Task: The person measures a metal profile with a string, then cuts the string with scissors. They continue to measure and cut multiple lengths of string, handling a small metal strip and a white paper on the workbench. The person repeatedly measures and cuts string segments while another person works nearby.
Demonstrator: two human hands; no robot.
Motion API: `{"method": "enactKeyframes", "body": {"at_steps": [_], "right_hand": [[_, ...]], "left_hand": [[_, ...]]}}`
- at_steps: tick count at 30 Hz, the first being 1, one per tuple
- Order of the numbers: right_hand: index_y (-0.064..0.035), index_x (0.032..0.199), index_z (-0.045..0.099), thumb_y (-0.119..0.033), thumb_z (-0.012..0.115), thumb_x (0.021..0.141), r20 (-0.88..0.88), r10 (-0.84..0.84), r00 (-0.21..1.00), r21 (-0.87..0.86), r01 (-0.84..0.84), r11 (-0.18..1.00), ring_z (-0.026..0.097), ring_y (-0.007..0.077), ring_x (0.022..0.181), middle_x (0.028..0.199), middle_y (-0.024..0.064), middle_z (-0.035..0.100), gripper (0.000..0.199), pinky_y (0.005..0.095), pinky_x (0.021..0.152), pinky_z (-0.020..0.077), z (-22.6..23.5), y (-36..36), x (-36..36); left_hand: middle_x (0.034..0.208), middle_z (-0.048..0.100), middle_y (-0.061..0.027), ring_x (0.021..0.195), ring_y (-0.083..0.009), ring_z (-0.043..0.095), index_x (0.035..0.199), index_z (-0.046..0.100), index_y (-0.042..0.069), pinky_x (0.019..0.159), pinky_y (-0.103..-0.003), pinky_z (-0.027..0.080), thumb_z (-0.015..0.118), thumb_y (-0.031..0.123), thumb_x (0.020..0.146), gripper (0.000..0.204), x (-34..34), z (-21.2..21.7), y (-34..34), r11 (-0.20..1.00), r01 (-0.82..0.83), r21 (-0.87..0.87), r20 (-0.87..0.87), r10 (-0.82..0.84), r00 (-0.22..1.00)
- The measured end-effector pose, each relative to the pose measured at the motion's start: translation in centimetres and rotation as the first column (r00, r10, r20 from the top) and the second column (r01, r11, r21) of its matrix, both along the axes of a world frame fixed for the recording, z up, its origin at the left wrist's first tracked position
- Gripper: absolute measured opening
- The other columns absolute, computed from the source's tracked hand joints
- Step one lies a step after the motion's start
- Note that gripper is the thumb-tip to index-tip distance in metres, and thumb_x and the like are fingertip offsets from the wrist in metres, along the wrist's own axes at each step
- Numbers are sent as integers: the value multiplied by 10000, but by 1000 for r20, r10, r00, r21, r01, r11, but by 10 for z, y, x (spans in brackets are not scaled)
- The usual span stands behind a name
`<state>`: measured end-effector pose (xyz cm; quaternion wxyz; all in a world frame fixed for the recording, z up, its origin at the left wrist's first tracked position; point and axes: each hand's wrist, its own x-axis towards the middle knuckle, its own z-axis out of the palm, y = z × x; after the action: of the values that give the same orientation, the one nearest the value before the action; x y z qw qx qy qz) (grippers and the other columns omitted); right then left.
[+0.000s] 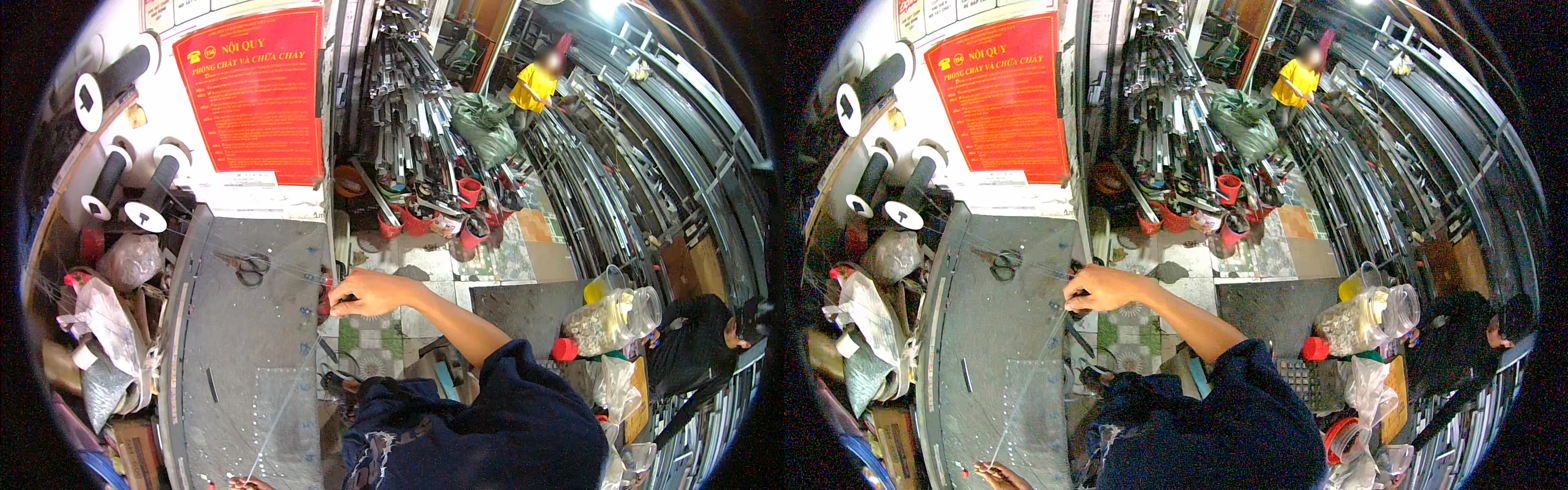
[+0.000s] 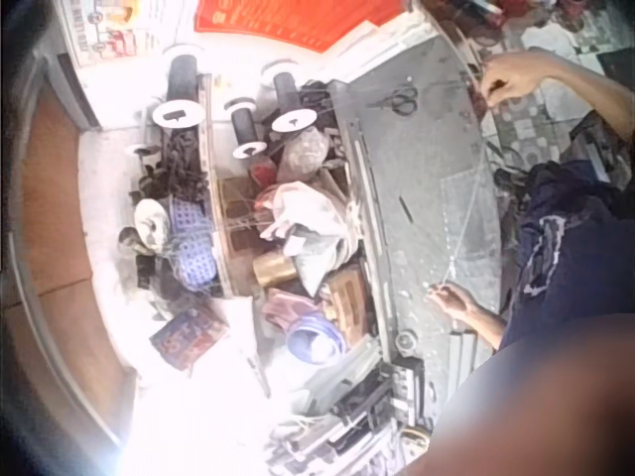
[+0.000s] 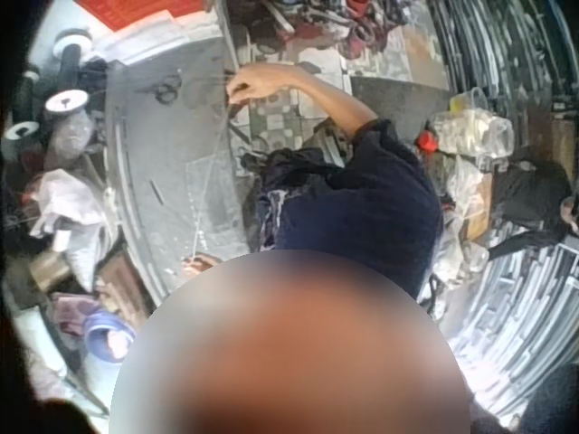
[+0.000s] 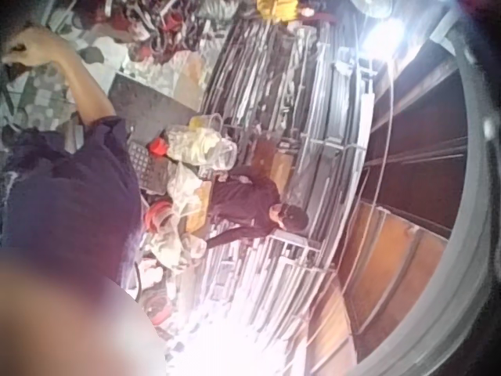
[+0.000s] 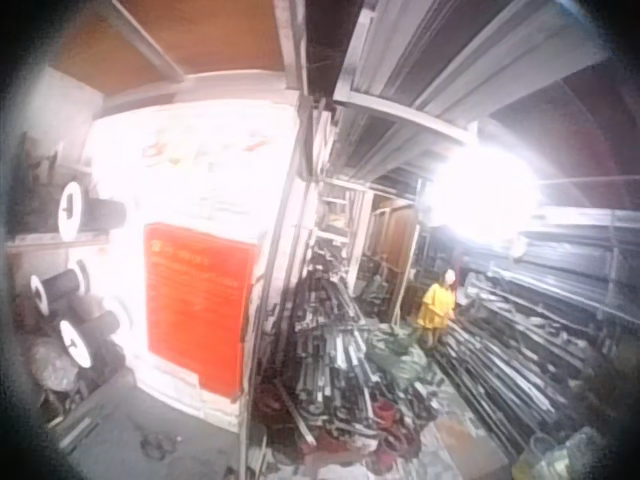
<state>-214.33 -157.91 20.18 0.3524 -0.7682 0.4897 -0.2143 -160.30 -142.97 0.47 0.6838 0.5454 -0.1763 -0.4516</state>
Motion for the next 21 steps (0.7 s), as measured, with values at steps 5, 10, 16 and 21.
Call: {"method": "enactKeyframes", "body": {"at_steps": [5, 10, 16, 21], "right_hand": [[-24, 945, 726, -228, 666, 998, 35, -47, 998, 0, 47, 999, 659, 257, 687, 778, 98, 724, 219, 397, 665, 495, 1, 16, -8], [-22, 966, 723, -240, 668, 999, 24, -59, 998, -18, 60, 998, 663, 280, 710, 808, 115, 727, 227, 410, 675, 492, -1, 25, -8], [-17, 981, 714, -250, 676, 996, -23, -81, 996, 26, 82, 996, 653, 300, 712, 810, 151, 707, 237, 421, 672, 480, 1, 30, -8], [-17, 986, 711, -258, 672, 999, 9, -79, 997, 45, 78, 996, 645, 303, 703, 805, 157, 702, 244, 429, 667, 474, -2, 33, -5]], "left_hand": [[1424, 593, -91, 1296, -189, 536, 1376, 552, 54, 1108, -367, 408, 407, 213, 1110, 342, -1, 3, -18, 998, -59, 35, -139, 63, 988], [1447, 574, -101, 1298, -187, 536, 1391, 540, 49, 1110, -365, 406, 419, 242, 1106, 365, 14, -18, -24, 998, 11, 55, 130, -18, 991], [1458, 563, -121, 1305, -228, 536, 1413, 532, 29, 1068, -382, 453, 457, 199, 1071, 389, 25, -32, -22, 998, 5, -58, -160, -15, 987], [1360, 616, -117, 1195, -205, 585, 1330, 590, 38, 977, -349, 509, 527, 122, 1055, 294, 25, -23, -22, 981, 70, -179, -168, -100, 981]]}}
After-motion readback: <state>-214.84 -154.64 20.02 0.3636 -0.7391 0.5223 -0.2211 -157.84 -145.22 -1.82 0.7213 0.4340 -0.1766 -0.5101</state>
